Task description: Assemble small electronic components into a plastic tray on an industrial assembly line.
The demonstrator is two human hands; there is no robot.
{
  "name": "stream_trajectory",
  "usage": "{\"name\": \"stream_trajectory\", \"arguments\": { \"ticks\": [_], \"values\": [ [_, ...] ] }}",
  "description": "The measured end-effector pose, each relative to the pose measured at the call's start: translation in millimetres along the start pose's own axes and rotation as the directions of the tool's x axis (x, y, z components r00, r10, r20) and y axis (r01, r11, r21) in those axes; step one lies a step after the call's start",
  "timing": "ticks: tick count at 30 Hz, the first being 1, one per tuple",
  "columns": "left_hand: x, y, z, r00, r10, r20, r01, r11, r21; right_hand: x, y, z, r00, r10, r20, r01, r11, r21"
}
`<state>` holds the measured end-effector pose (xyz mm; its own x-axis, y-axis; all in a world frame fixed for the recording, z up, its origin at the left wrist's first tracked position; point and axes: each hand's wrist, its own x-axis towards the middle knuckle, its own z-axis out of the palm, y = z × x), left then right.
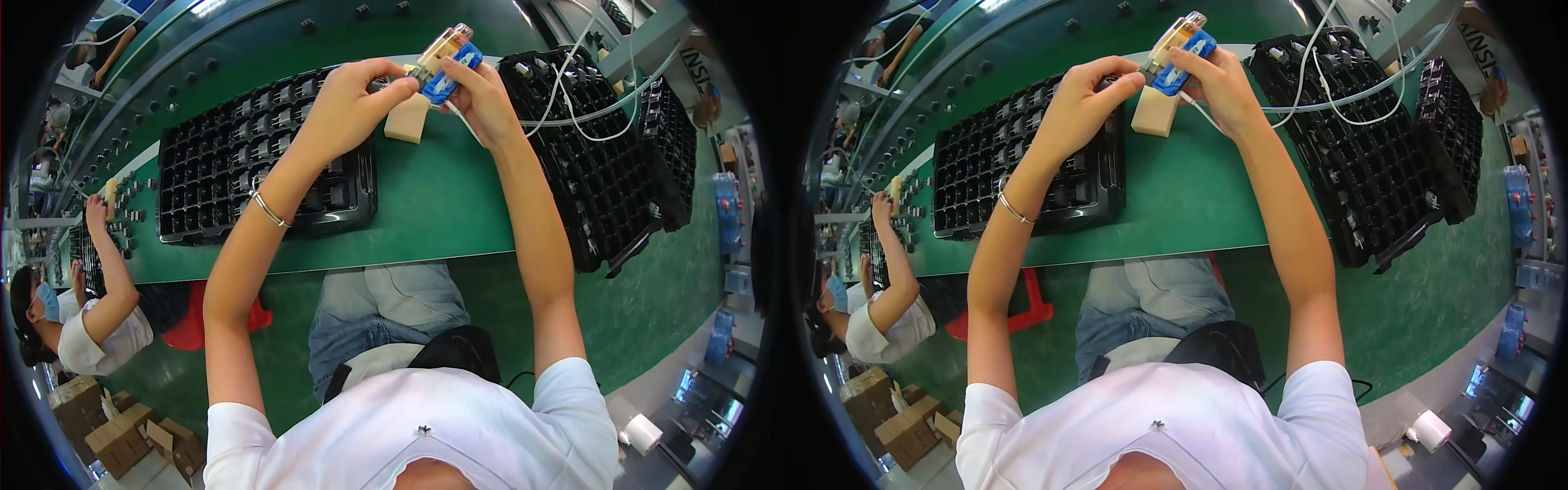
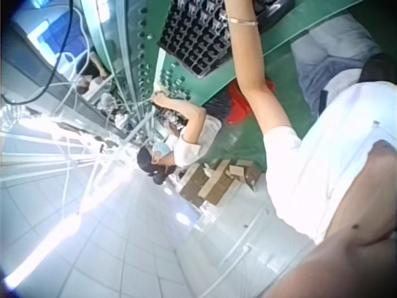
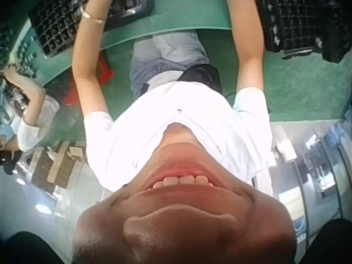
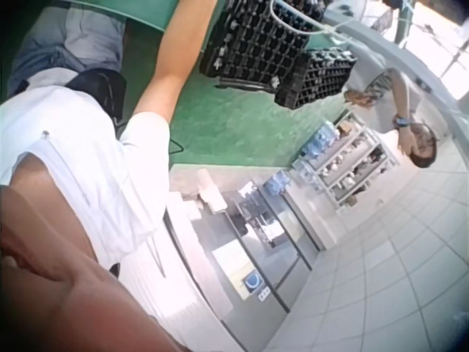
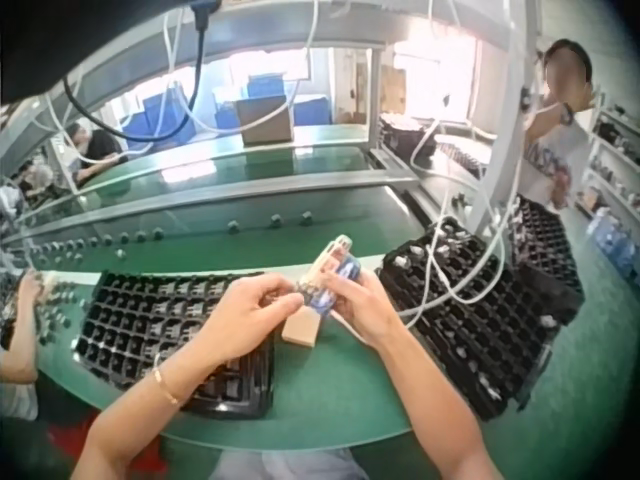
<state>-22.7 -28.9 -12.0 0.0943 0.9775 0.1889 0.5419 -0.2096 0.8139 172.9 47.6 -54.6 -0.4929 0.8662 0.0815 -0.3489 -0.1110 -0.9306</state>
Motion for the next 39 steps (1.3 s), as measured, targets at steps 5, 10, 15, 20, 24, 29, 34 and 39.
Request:
{"name": "stream_trajectory", "arguments": {
  "ticks": [5,10,15,20,24,29,34,39],
  "values": [
    [2.6,-5.3,-1.4,0.999,0.016,0.032,-0.015,0.999,-0.038,-5.2,-4.3,5.2,0.999,-0.029,0.037,0.029,1.0,0.01],
    [-0.9,-2.0,-1.3,0.999,-0.037,0.018,0.037,0.999,-0.003,-4.6,-8.4,2.2,0.996,-0.067,-0.061,0.063,0.995,-0.074],
    [0.3,-2.5,1.3,0.999,-0.038,-0.002,0.038,0.994,-0.098,-9.0,-8.9,6.6,1.0,-0.023,0.005,0.023,0.999,-0.042],
    [-0.8,-5.9,0.1,0.999,-0.035,0.036,0.038,0.995,-0.09,-9.2,-8.3,5.4,0.997,0.029,0.066,-0.028,0.999,-0.025],
    [-0.2,-6.9,1.2,0.997,-0.059,0.058,0.065,0.993,-0.1,-9.1,-3.7,4.4,0.993,0.077,0.094,-0.077,0.997,-0.007],
    [1.0,-9.6,4.6,0.999,-0.025,0.043,0.031,0.987,-0.156,-9.9,-7.0,1.6,0.986,0.129,0.102,-0.139,0.985,0.102],
    [-0.4,-4.7,4.8,0.989,-0.138,-0.052,0.109,0.922,-0.372,0.9,-14.5,-16.7,0.984,-0.144,-0.106,0.11,0.954,-0.278],
    [-1.8,-18.3,-6.2,0.981,-0.196,0.013,0.159,0.756,-0.635,6.2,12.3,-10.7,0.947,-0.318,0.044,0.186,0.43,-0.884]
  ]
}}
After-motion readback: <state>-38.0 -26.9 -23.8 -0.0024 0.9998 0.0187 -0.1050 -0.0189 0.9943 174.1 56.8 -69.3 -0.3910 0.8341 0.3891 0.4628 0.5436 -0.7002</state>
